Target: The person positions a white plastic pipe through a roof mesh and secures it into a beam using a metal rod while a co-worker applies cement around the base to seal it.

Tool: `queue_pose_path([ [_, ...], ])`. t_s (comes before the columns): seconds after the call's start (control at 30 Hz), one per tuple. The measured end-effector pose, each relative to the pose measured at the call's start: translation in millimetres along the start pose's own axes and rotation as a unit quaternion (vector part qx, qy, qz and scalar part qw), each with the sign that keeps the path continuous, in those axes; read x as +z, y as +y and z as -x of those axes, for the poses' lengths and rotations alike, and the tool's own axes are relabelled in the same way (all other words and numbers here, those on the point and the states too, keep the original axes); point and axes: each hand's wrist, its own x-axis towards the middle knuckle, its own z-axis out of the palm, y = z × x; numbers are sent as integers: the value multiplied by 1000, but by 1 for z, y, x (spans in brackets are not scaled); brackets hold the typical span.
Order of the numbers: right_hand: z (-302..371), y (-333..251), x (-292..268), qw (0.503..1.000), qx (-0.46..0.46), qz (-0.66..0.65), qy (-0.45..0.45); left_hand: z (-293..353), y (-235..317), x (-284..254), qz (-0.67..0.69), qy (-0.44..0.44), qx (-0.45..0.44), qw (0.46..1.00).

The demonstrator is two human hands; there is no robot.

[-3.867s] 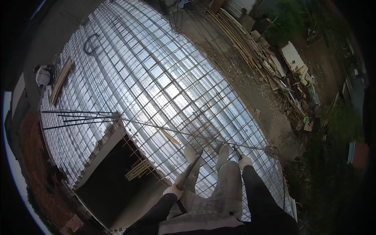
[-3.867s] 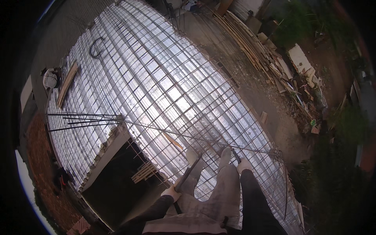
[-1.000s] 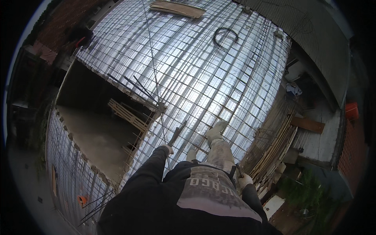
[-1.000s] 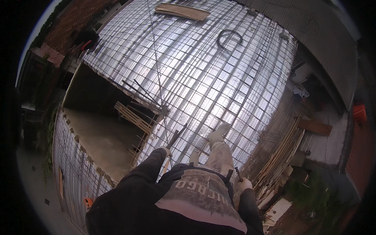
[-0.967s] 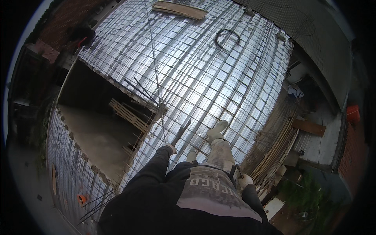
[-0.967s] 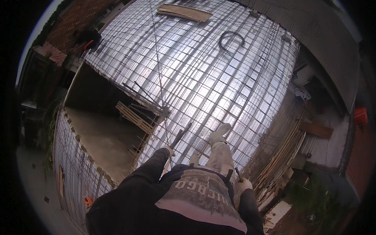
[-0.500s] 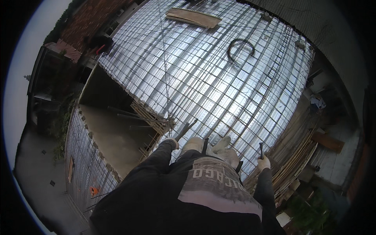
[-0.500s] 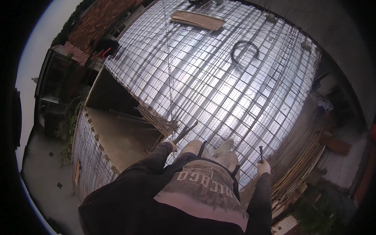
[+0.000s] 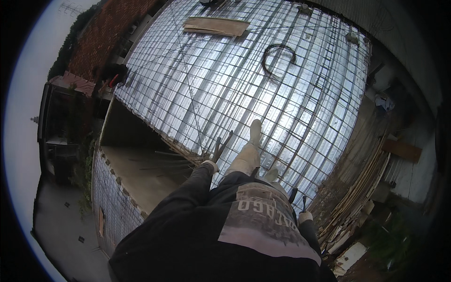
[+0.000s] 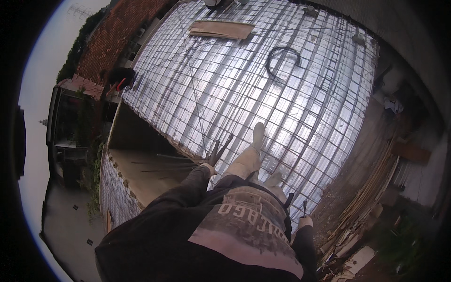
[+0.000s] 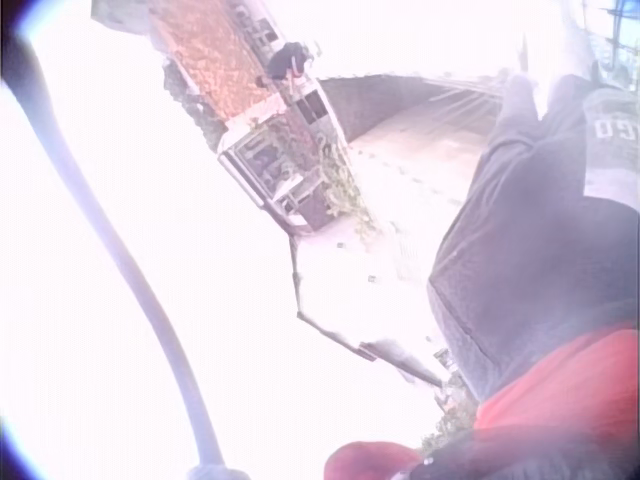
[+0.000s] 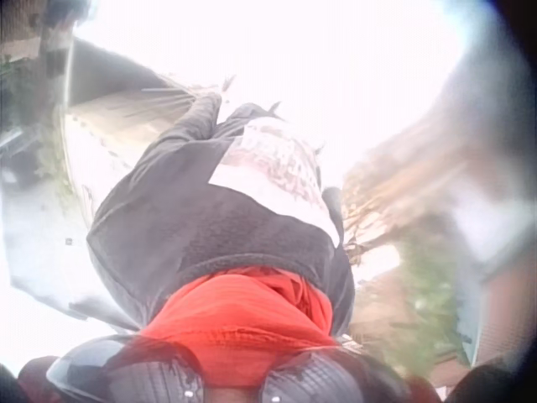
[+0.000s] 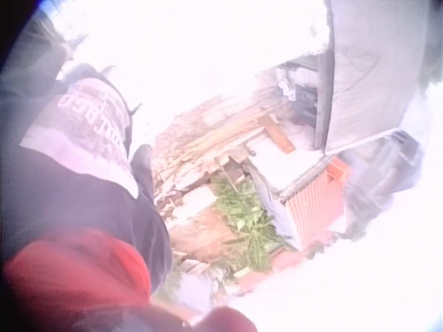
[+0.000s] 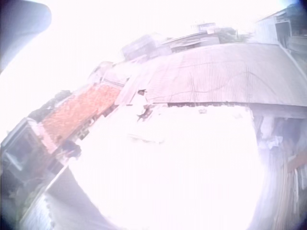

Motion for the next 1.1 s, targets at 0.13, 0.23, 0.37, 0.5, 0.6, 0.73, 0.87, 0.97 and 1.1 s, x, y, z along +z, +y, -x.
queue_pose_path([
  [0.13,-5,0,-22,992,-51,107,-44,-7,44,-77,11,-20,49,999],
  [0.23,-6,-63,-74,991,-68,71,-88,-21,44,-110,122,-22,30,992],
  [0.37,-59,-139,-134,997,-44,60,-36,-76,52,-162,179,-49,53,981],
  [0.5,-109,-238,-199,998,-42,41,-32,-135,42,-219,226,-45,46,972],
  [0.6,-119,-285,-258,988,-60,134,-38,-139,52,-305,272,-79,76,956],
  [0.73,-118,-392,-315,982,-69,167,-48,-153,28,-378,316,-52,40,947],
  [0.87,-139,-469,-364,989,-90,107,-43,-168,19,-428,353,-35,22,935],
  [0.97,-202,-483,-403,986,-130,94,-34,-196,27,-437,361,-36,22,932],
  [1.1,-256,-534,-464,982,-146,117,-36,-192,47,-466,420,-61,7,906],
])
